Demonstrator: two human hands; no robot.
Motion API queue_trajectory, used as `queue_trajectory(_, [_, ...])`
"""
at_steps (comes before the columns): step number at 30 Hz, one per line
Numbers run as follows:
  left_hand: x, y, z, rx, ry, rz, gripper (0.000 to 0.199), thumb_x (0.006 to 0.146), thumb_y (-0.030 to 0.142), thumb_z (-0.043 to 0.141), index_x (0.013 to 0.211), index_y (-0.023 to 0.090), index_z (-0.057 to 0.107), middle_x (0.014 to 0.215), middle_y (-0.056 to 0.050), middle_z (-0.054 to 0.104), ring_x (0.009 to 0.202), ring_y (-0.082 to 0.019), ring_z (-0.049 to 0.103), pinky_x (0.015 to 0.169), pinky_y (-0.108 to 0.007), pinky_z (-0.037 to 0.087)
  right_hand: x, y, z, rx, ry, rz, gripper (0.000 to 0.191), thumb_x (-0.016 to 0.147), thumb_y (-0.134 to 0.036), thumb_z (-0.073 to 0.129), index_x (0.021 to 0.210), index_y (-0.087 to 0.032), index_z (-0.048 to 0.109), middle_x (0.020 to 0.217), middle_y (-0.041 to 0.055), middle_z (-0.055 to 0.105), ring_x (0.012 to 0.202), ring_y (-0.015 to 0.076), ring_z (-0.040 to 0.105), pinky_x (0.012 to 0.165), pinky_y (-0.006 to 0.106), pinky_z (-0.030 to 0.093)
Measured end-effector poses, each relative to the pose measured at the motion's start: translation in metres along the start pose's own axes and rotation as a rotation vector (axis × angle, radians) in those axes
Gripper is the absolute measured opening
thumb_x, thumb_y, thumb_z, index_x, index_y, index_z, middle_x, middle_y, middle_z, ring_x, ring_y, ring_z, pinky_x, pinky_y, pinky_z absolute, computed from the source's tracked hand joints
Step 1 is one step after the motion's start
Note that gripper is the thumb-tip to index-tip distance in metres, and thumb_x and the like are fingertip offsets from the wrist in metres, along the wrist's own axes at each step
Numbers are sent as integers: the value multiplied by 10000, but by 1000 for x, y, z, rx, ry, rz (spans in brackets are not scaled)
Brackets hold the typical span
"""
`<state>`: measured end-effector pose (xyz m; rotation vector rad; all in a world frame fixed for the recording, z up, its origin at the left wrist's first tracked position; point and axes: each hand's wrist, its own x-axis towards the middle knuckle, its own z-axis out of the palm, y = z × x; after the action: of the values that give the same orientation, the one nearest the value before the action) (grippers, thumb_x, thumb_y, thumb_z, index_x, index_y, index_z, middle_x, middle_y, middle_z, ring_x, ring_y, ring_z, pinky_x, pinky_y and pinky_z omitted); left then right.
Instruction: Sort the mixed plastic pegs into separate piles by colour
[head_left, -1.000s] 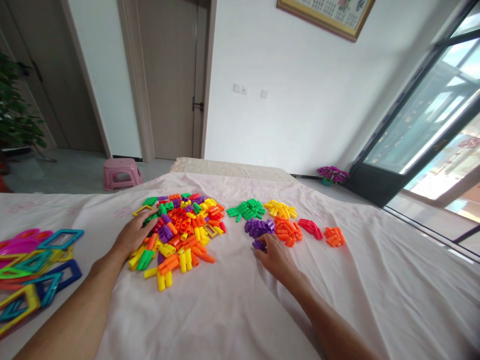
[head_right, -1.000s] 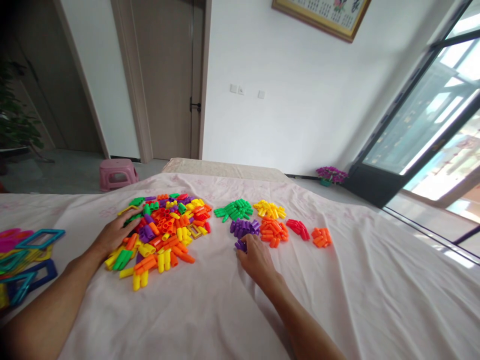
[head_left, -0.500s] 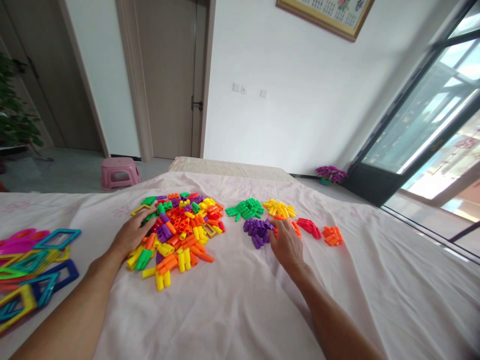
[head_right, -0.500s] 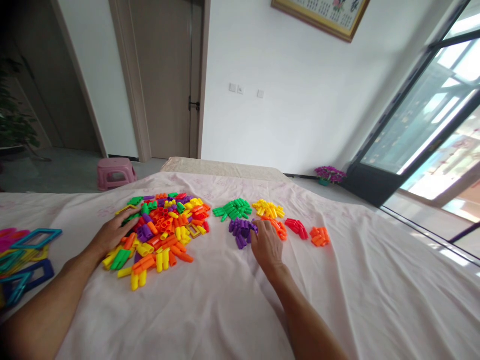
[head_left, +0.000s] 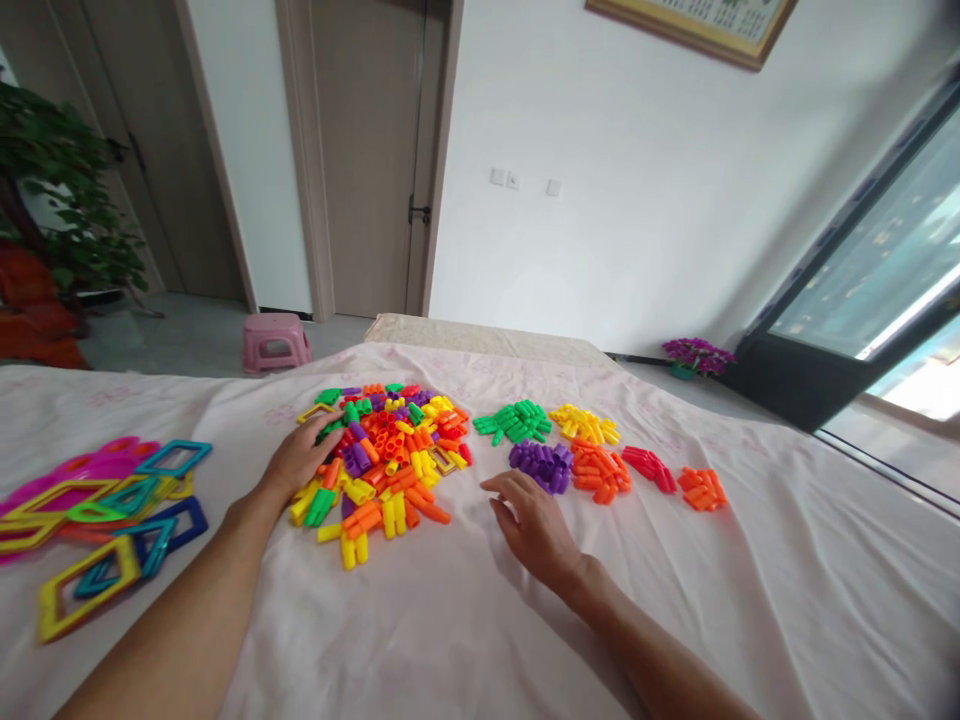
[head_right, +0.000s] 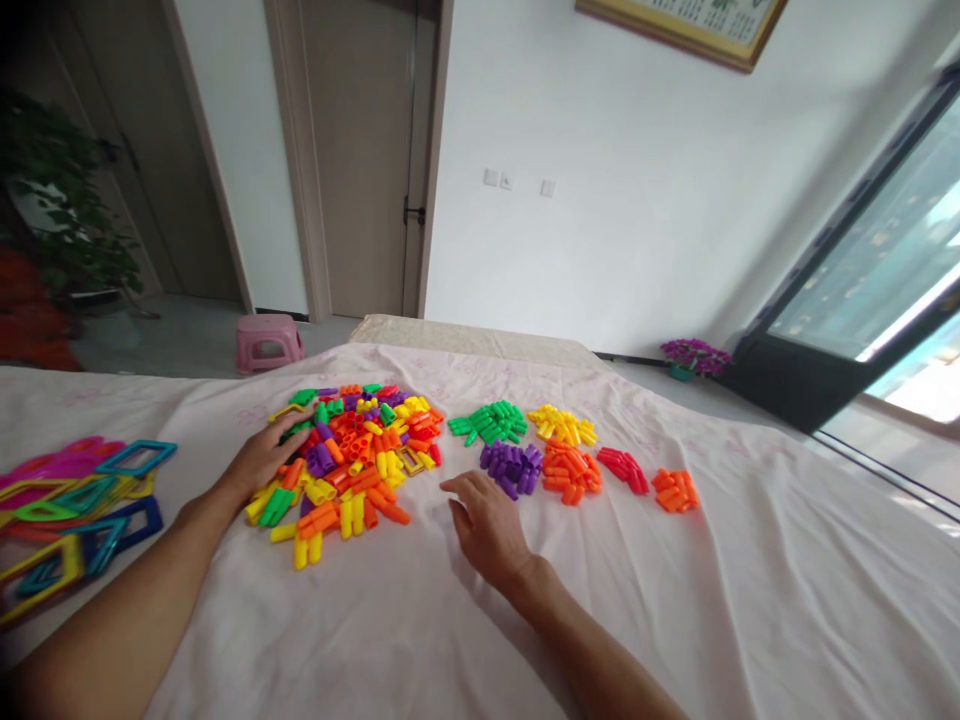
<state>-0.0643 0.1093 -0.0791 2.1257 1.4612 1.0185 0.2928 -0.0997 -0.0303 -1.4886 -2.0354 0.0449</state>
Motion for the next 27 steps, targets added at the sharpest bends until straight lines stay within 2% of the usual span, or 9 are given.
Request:
queue_trajectory(4, [-1, 2, 0, -4, 10, 2, 601, 902, 548, 455, 1361, 195, 615, 1433, -84, 588, 1341, -259, 520, 1150, -390, 373, 28, -36, 22, 95, -156, -59, 238, 935, -143, 554, 1126, -221, 672, 1088, 62, 705, 1031, 201, 637, 906, 323, 495])
queue_trajectory(9, [0, 1, 1, 5, 14, 3, 595, 905, 524, 451, 1356, 175, 622, 1428, -96, 592, 1339, -258, 520, 1152, -389, 370, 80, -79, 50, 49, -173, -167, 279, 963, -178, 551, 1215, -244, 650, 1143, 45, 698, 1063, 191, 607, 941, 317, 468])
queue_trajectory(13, [1, 3, 0, 10, 8, -1, 584, 901, 493, 451, 1354, 166, 621, 1408, -101, 609, 1317, -254, 540, 1139, -386, 384, 119, -103, 73, -105, -185, -225, 279, 983, -253, 530, 1241, -243, 636, 1180, 61, 658, 1065, 207, 567, 866, 315, 480])
queue_trajectory(16, [1, 7, -2, 5, -2, -8, 597, 889, 498, 447, 1343, 155, 628, 1394, -110, 616, 1308, -257, 548, 1137, -383, 385, 138, -110, 88, -233, -221, -288, 238, 987, -287, 521, 1166, -232, 668, 1146, 81, 640, 1053, 230, 534, 849, 340, 475])
queue_trajectory(20, [2, 8, -3, 3, -5, -2, 603, 876, 501, 448, 1328, 147, 634, 1388, -115, 617, 1313, -256, 542, 1142, -371, 375, 147, -109, 99, -310, -235, -381, 207, 978, -215, 511, 1110, -207, 671, 1090, 86, 652, 1029, 239, 507, 853, 365, 453])
queue_trajectory(24, [3, 4, -1, 5, -6, 0, 594, 883, 505, 444, 1336, 164, 624, 1406, -106, 605, 1327, -248, 529, 1153, -371, 361, 144, -104, 101, -262, -228, -444, 186, 977, -195, 506, 1107, -189, 639, 1073, 83, 681, 1057, 246, 508, 877, 385, 438])
queue_trajectory(27, [3, 2, -1, 8, -17, 7, 591, 895, 510, 433, 1346, 172, 614, 1413, -101, 597, 1334, -248, 522, 1154, -379, 360, 139, -101, 98, -151, -196, -442, 208, 922, -254, 610, 1121, -193, 606, 1137, 95, 675, 1207, 265, 474, 972, 410, 414])
